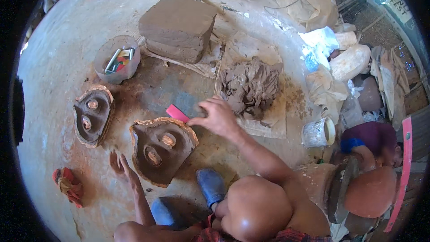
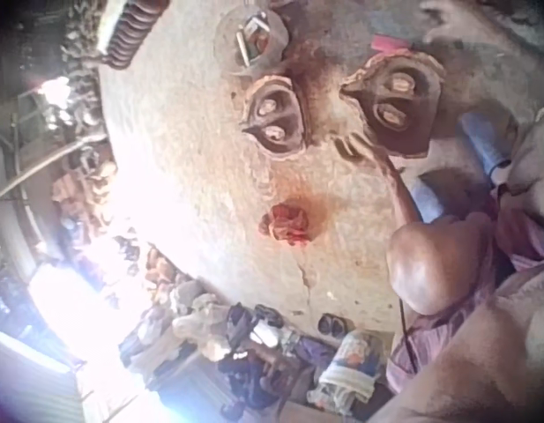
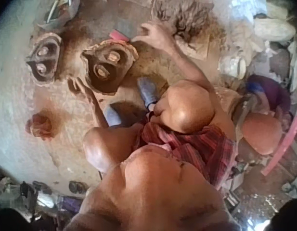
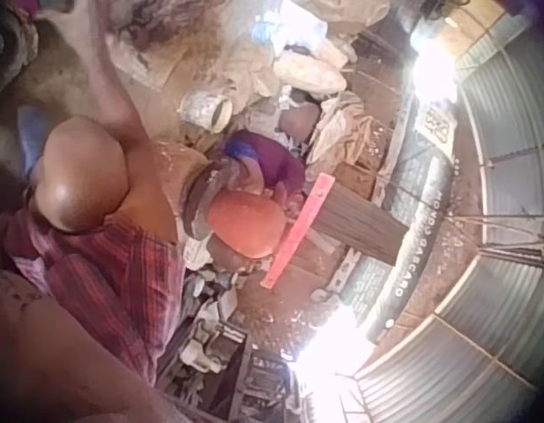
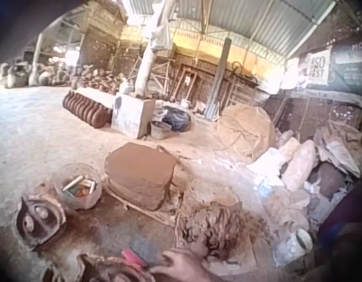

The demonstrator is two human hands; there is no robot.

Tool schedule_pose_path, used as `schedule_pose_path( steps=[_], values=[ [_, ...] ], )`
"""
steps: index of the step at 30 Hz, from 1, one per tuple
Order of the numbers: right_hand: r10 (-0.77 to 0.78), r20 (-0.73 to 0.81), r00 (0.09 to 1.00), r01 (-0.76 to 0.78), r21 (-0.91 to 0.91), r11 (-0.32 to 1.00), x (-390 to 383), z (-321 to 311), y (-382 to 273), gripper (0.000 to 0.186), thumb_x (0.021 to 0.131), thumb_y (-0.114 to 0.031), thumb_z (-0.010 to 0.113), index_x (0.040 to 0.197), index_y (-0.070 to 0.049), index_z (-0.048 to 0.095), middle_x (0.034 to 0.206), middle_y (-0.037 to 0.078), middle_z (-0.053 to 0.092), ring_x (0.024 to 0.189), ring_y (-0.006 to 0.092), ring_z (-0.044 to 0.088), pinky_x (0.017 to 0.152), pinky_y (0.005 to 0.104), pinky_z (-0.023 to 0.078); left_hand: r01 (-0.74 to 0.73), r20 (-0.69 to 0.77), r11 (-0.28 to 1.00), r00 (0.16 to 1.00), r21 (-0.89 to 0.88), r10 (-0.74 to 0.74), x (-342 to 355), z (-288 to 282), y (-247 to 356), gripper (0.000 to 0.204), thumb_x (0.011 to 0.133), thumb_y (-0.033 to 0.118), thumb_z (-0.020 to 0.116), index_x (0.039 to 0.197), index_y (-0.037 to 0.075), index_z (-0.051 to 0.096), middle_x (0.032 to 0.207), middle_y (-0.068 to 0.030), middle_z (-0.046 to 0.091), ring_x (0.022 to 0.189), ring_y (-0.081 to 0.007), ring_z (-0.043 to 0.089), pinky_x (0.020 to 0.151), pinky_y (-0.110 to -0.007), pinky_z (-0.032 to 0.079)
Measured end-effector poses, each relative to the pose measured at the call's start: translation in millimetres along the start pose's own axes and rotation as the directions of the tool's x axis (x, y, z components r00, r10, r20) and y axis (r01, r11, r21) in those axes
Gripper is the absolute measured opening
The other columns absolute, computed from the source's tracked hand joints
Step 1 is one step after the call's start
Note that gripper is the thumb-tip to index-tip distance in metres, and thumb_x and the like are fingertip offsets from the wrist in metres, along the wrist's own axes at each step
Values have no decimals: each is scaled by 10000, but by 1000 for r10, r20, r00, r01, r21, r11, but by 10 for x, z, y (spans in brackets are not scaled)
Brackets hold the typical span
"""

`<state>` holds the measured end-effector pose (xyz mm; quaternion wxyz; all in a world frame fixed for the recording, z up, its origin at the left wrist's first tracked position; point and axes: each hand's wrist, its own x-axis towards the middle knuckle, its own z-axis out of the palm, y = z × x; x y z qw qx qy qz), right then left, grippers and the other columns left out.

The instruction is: The person shapes and finishes the interior of clay molds by hand and using a red scraper. The person presses and smooths clay into the molds, removes excess clay from the edges, and inserts small clay pieces into the mold features.

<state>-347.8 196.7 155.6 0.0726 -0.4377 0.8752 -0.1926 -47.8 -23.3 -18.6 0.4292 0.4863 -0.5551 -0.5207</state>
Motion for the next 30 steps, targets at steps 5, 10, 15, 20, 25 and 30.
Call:
schedule_pose_path(
  steps=[5,10,15,20,25,30],
  values=[
    [-506,-229,831,555,288,781,-146,414,-1132,557,959,-242,687,1426,43,587,1419,232,596,1370,434,497,1170,534,387,-61,302,808,909,-586,287,-179,812,1484,758,1082,509,493,1611,-6,321,1624,-216,424,1488,-325,426,1234,-484,310],
    [-631,17,776,627,91,774,102,161,-1393,296,790,-172,715,1050,-46,777,1300,112,659,1308,335,519,1065,539,419,477,631,676,775,-562,-22,-237,754,1303,494,1146,319,468,1501,-24,478,1304,-158,695,1180,-276,684,1024,-417,561],
    [-479,-417,773,604,250,757,381,-105,-1545,622,940,-524,683,1314,-28,684,1420,197,595,1395,425,472,1094,584,376,746,825,420,565,-516,10,-454,696,1780,688,1118,531,435,1678,171,264,1631,-136,420,1453,-311,472,1174,-506,440],
    [-549,-195,813,578,383,720,113,634,-1938,1094,969,-850,295,1693,-38,181,1752,261,125,1590,554,108,1231,719,62,452,564,484,818,-750,111,-330,675,1635,1047,944,877,347,1721,252,28,1780,-94,101,1588,-319,237,1265,-546,246],
    [-457,8,889,374,564,736,364,781,-1794,1139,965,-807,422,1699,-35,20,1762,267,29,1608,528,16,1244,696,25,88,499,670,739,-737,452,-282,560,1844,1164,827,1013,218,1711,316,-78,1801,-19,-36,1649,-315,-16,1298,-625,68],
    [-599,-140,788,578,502,643,19,610,-2210,1058,1026,-531,556,1682,-4,-85,1758,284,-42,1631,457,-37,1273,631,-11,257,472,738,877,-624,93,-193,436,2105,1298,775,1051,158,1693,191,-164,1782,-122,-139,1640,-339,-66,1310,-558,22]
  ],
)
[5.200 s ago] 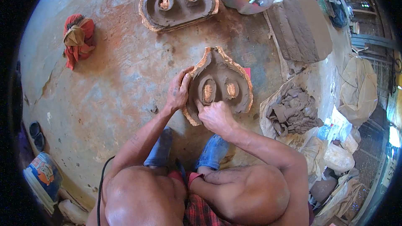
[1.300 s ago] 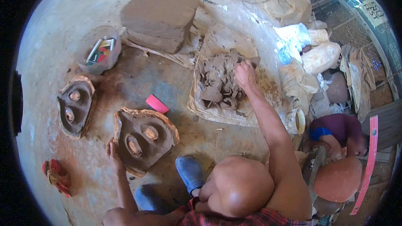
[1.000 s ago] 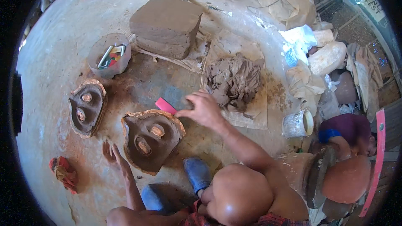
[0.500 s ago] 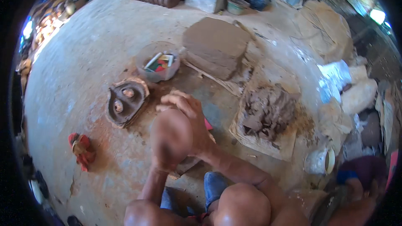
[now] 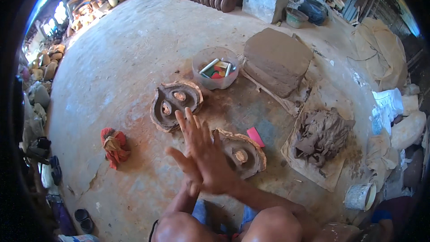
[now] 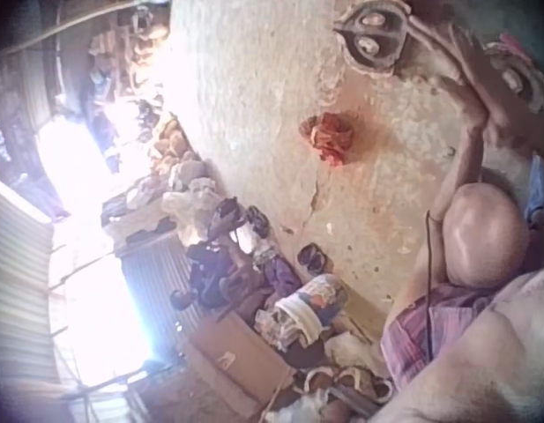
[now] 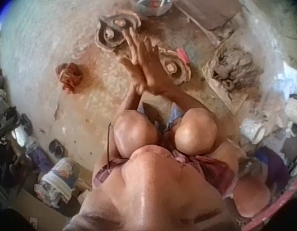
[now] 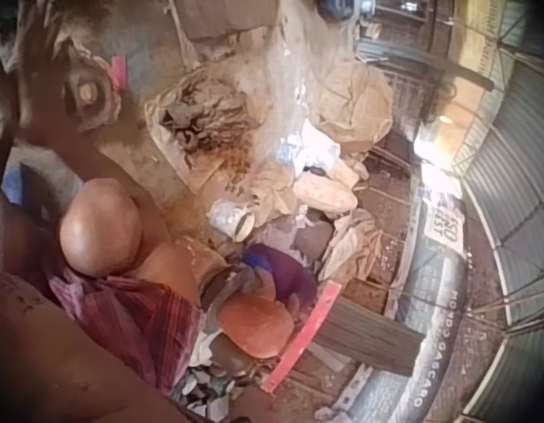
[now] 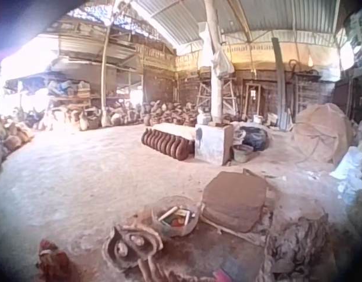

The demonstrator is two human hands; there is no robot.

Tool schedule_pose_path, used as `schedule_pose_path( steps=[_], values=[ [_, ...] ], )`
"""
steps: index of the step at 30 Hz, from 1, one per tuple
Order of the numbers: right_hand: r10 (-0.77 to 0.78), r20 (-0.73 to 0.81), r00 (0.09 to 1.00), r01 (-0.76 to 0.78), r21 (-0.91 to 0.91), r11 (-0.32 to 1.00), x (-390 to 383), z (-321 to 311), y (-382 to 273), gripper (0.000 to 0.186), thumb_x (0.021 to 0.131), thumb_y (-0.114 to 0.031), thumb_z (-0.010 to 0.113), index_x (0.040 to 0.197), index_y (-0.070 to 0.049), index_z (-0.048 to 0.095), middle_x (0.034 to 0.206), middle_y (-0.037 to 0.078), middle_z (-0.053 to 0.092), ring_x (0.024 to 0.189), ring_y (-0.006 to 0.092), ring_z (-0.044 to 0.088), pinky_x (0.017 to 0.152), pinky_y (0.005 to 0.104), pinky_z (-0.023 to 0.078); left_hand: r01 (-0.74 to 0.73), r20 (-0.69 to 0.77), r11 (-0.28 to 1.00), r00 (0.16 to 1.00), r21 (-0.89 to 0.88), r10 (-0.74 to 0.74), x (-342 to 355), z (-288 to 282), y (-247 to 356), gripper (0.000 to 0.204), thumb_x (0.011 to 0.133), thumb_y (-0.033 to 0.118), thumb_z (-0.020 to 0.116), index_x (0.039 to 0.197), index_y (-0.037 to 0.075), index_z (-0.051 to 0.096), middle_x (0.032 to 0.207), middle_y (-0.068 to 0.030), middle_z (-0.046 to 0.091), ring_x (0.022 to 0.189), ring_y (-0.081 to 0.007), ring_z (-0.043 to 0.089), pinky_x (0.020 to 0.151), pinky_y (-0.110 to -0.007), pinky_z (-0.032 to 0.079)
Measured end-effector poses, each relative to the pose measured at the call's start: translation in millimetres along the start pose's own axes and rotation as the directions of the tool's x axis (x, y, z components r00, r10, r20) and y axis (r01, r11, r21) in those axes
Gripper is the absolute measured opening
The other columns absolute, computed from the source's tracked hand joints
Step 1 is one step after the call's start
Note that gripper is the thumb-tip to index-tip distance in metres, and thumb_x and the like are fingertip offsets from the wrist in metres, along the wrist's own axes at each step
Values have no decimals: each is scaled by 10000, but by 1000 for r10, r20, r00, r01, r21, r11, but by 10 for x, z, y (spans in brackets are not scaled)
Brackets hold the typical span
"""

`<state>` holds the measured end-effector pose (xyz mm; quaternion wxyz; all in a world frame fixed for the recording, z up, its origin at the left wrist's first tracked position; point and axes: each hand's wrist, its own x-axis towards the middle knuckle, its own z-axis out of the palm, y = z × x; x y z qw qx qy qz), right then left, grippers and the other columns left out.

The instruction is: The person shapes and finishes the interior of clay molds by hand and using a red scraper. The person presses and smooths clay into the molds, removes excess clay from the edges, and inserts small clay pieces into the mold features.

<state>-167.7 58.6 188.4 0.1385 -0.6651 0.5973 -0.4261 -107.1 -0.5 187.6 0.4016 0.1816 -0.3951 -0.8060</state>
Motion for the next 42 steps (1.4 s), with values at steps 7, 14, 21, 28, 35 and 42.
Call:
schedule_pose_path(
  steps=[7,14,21,28,35,42],
  values=[
    [80,-155,985,-100,-122,988,68,50,186,1208,933,-817,439,1674,40,20,1746,296,73,1589,571,37,1193,778,34,-186,76,962,976,-200,204,8,-22,-342,1165,896,953,198,1711,164,-68,1784,-153,-40,1638,-345,59,1317,-524,87],
    [26,-360,932,-10,46,999,-105,-47,244,1020,1004,-758,393,1611,59,321,1704,320,226,1579,494,238,1208,750,-19,184,-210,858,925,-480,-316,99,-396,-241,754,1060,645,486,1618,146,400,1563,-172,505,1464,-330,471,1233,-540,377],
    [125,-45,991,-126,-42,991,-184,-235,219,893,1008,-789,351,1403,-30,605,1610,286,442,1542,462,351,1229,636,202,194,-235,873,916,-448,-325,85,-718,-371,691,1105,576,444,1597,92,399,1433,-185,627,1328,-305,609,1123,-450,507],
    [181,-237,955,-106,296,949,144,52,224,1106,988,-840,297,1697,-22,74,1755,244,140,1628,433,106,1302,535,122,-73,231,996,971,54,58,-15,-434,-603,891,1083,705,99,1712,86,-23,1795,-72,-84,1644,-235,-47,1310,-380,-15],
    [234,-207,950,-194,197,961,-192,150,729,1025,999,-647,558,1688,-20,130,1704,243,239,1542,379,285,1263,550,216,61,243,998,969,-34,-51,-324,-528,-1127,1224,888,965,256,1720,91,48,1789,-127,64,1626,-217,125,1310,-393,119],
    [294,-373,880,-292,63,954,-181,155,360,1160,909,-861,421,1689,-34,192,1750,287,95,1623,476,44,1295,562,101,-85,289,984,949,-154,127,-104,84,-484,1144,947,908,217,1715,93,-15,1787,-173,-20,1647,-328,35,1310,-456,55]
  ],
)
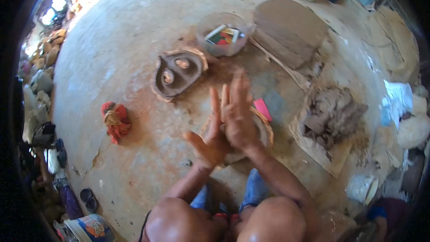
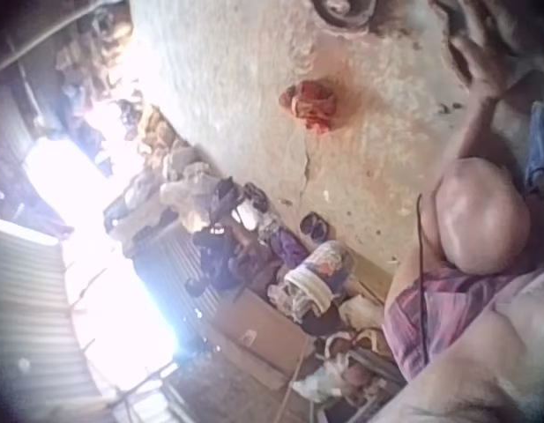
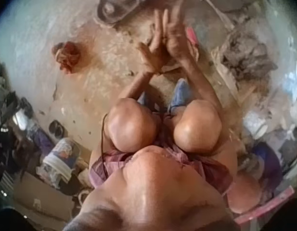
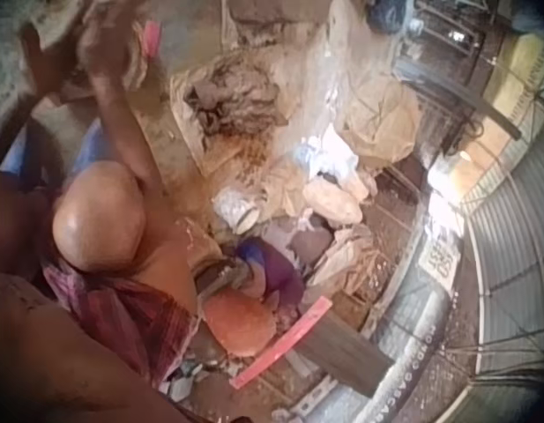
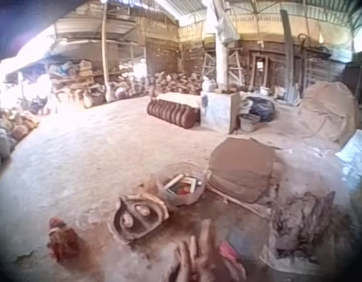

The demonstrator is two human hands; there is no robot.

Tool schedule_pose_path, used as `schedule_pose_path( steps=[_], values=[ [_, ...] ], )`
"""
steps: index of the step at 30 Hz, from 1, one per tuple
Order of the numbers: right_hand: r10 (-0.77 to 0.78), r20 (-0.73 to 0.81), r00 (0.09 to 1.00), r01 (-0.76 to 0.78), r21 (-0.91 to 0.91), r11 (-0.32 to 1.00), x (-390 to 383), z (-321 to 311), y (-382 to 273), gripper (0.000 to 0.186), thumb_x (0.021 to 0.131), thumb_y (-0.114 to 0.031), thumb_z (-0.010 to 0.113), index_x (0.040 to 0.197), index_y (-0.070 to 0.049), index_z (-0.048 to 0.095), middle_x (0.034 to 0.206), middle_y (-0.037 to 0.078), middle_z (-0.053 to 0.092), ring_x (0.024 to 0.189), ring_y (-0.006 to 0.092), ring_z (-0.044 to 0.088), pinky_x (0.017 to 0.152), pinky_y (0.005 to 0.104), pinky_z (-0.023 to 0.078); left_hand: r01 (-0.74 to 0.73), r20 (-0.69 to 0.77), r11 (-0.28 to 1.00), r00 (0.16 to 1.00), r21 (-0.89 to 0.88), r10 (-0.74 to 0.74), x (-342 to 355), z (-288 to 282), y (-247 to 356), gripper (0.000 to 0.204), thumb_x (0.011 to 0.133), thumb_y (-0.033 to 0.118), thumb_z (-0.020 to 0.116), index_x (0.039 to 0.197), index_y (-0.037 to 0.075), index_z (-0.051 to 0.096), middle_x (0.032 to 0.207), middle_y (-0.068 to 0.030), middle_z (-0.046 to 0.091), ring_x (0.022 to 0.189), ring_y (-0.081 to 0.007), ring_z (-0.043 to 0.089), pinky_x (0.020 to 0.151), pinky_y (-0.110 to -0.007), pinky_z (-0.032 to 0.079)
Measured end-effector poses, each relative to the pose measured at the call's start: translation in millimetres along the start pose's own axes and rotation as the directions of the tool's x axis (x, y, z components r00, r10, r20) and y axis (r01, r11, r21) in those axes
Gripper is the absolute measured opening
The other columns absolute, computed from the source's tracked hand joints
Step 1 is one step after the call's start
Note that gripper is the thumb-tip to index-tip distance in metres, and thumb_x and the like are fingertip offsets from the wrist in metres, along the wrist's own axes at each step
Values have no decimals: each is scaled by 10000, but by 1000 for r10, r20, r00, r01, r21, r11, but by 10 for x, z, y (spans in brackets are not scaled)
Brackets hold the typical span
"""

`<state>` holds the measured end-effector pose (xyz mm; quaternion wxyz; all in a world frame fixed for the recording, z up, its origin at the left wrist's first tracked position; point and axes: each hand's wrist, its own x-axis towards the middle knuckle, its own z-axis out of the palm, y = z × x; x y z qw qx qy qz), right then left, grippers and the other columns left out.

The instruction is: The person shapes and finishes the interior of clay molds by hand and using a red scraper. The person presses and smooths clay into the molds, removes excess clay from the edges, and inserts small clay pieces into the mold features.

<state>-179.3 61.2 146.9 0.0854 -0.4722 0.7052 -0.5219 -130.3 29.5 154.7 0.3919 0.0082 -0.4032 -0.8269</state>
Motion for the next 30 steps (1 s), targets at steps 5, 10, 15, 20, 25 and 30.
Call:
schedule_pose_path(
  steps=[5,10,15,20,25,30],
  values=[
    [-177,236,956,161,87,983,80,-112,-125,1101,973,-840,310,1689,-17,162,1746,298,88,1616,506,-12,1235,711,8,-179,-191,984,966,-14,173,-77,7,31,1275,793,1042,256,1722,227,-60,1793,-141,21,1633,-347,134,1305,-449,163],
    [5,68,998,-12,95,995,104,-81,163,989,1019,-675,485,1687,-16,172,1742,300,112,1608,526,7,1239,709,22,186,-86,961,975,-203,-207,-86,-68,80,1184,867,980,275,1728,189,89,1778,-130,152,1616,-327,204,1318,-459,142],
    [23,56,998,-22,-28,999,-75,293,-167,1014,1011,-746,363,1689,-20,158,1746,274,139,1611,516,27,1249,695,61,194,-174,915,947,-355,-268,-154,-116,3,1176,868,975,303,1727,192,124,1779,-92,172,1614,-329,210,1316,-463,149],
    [-324,237,916,339,-26,940,-175,-97,-130,1093,966,-865,213,1701,-58,163,1761,252,110,1626,476,30,1242,703,88,137,-459,982,869,-132,-183,140,-28,-91,1095,925,912,329,1719,175,169,1779,-87,173,1620,-301,201,1321,-478,139],
    [-245,208,947,272,-113,956,-65,-156,-113,1137,956,-878,241,1684,-9,158,1751,268,111,1612,505,51,1236,711,110,216,-221,941,936,-261,-276,-64,-67,-126,1048,960,875,313,1710,151,201,1774,-112,184,1617,-330,205,1314,-499,172],
    [-79,59,995,88,-158,984,119,-156,354,1061,1018,-782,306,1683,14,83,1727,312,126,1594,535,95,1220,715,141,-361,-168,826,933,-434,320,3,-59,-530,1025,967,870,307,1706,165,215,1763,-139,207,1610,-349,221,1317,-525,164]
  ],
)
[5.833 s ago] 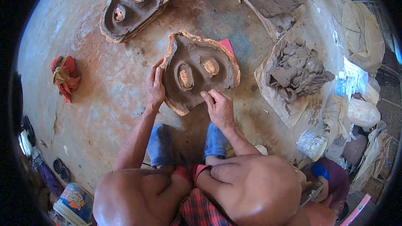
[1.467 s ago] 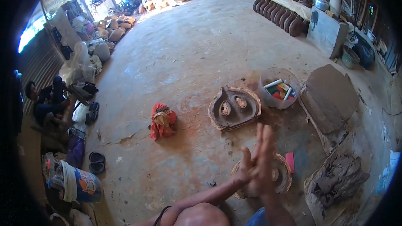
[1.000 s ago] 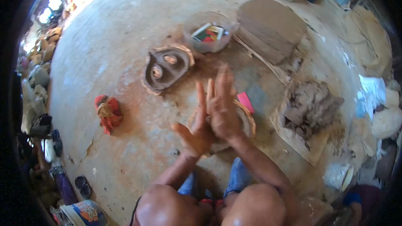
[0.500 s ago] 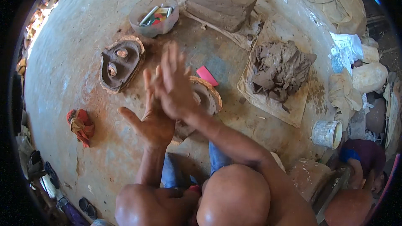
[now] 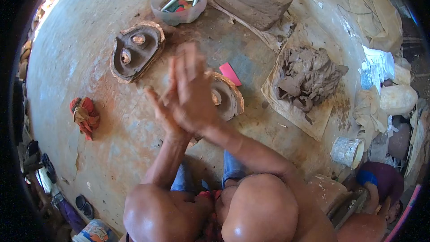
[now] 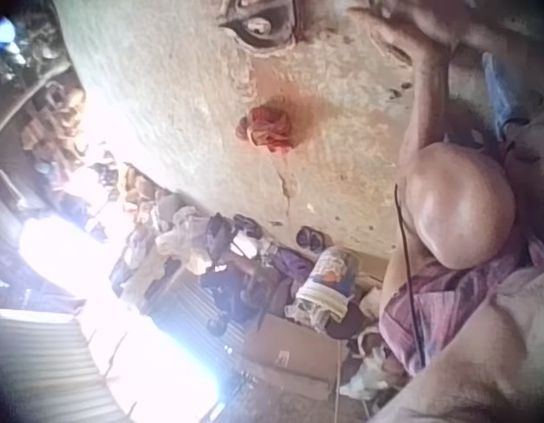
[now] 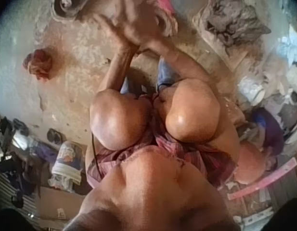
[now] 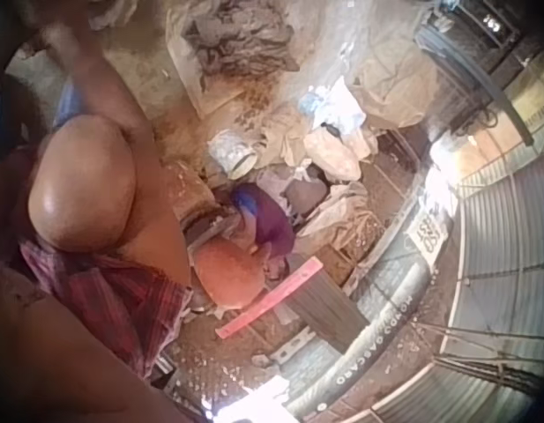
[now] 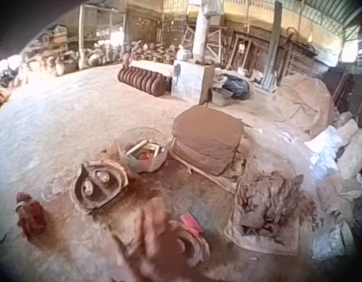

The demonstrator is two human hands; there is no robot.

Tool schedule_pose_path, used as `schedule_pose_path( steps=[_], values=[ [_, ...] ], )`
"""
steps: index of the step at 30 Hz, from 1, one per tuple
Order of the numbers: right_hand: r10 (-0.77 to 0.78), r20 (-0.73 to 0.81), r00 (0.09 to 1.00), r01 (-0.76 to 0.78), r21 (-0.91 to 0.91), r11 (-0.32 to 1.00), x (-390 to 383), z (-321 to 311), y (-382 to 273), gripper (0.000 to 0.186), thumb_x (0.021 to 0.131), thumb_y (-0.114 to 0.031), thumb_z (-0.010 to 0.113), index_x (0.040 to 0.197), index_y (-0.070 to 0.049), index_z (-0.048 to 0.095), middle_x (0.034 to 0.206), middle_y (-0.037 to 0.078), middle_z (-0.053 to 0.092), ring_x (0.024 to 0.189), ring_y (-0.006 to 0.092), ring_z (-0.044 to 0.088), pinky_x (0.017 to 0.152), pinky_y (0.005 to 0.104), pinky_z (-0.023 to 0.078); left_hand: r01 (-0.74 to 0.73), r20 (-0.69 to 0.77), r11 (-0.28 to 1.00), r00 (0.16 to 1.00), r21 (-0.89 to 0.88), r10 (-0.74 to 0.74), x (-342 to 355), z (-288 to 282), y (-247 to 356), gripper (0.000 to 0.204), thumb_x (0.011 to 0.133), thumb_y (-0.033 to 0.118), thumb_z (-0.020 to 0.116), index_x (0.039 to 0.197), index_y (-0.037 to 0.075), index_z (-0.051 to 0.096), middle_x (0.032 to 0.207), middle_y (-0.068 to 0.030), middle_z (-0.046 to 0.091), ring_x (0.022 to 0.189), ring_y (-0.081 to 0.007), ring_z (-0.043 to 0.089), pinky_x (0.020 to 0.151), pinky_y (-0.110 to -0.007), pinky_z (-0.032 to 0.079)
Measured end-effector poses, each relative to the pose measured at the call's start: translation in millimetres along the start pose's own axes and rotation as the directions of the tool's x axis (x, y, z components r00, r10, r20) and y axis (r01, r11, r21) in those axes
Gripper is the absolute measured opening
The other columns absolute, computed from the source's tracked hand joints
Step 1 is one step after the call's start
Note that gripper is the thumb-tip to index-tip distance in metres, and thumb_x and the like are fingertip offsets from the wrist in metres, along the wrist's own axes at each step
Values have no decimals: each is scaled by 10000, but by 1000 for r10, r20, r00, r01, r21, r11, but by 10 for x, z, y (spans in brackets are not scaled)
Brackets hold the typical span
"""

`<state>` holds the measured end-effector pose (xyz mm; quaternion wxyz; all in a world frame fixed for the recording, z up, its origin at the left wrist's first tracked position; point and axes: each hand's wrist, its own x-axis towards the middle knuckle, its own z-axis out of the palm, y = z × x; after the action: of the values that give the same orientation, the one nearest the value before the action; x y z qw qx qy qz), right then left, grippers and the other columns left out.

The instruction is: The person shapes and finishes the interior of clay molds by hand and using a red scraper. The person presses and smooths clay into the molds, removes excess clay from the edges, and inserts small clay pieces into the mold features.

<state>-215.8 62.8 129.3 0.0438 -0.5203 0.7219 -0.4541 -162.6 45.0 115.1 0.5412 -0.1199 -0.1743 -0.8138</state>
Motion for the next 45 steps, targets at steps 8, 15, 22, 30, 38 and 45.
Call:
schedule_pose_path(
  steps=[8,15,22,30,38,45],
  values=[
    [131,42,991,-133,50,990,-119,-108,-30,932,1079,-594,392,1679,35,54,1698,363,162,1586,538,141,1251,684,103,441,-330,894,857,72,-396,39,102,189,960,994,834,313,1710,203,203,1744,-149,265,1587,-327,294,1297,-513,239],
    [102,-225,969,-128,-100,987,24,29,-76,890,1057,-538,526,1636,55,202,1560,350,357,1461,495,366,1163,593,331,482,-389,871,788,-91,-477,-103,-203,386,930,990,823,369,1634,153,373,1472,-246,608,1456,-377,502,1234,-542,362],
    [206,133,970,-222,127,967,-667,-340,-36,404,957,-199,778,1283,26,702,1200,225,724,1129,362,718,989,428,556,360,-484,933,815,-9,-319,111,-338,402,832,1037,753,373,1590,132,392,1522,-284,542,1495,-406,446,1249,-532,334],
    [320,130,939,-334,111,936,-651,-683,504,226,898,-36,798,1120,0,776,1033,170,763,952,266,758,820,342,601,703,-458,337,682,627,-570,9,-476,715,686,957,286,806,1533,72,500,1426,-177,645,1298,-226,620,1067,-381,512],
    [121,418,901,-44,-188,981,-1060,-707,1176,216,832,-174,852,1020,-77,805,1020,51,762,975,266,684,878,430,497,320,-482,-383,734,866,-478,-636,-527,726,370,836,194,878,1141,23,757,768,-173,747,652,-230,723,635,-359,548],
    [-34,438,898,175,-286,942,-877,-599,1308,233,757,-206,894,944,-115,789,960,-5,669,1013,228,610,858,414,473,178,-450,-508,750,843,-485,-833,-594,638,285,849,216,830,1049,70,690,708,-177,710,661,-367,728,609,-463,562]
  ],
)
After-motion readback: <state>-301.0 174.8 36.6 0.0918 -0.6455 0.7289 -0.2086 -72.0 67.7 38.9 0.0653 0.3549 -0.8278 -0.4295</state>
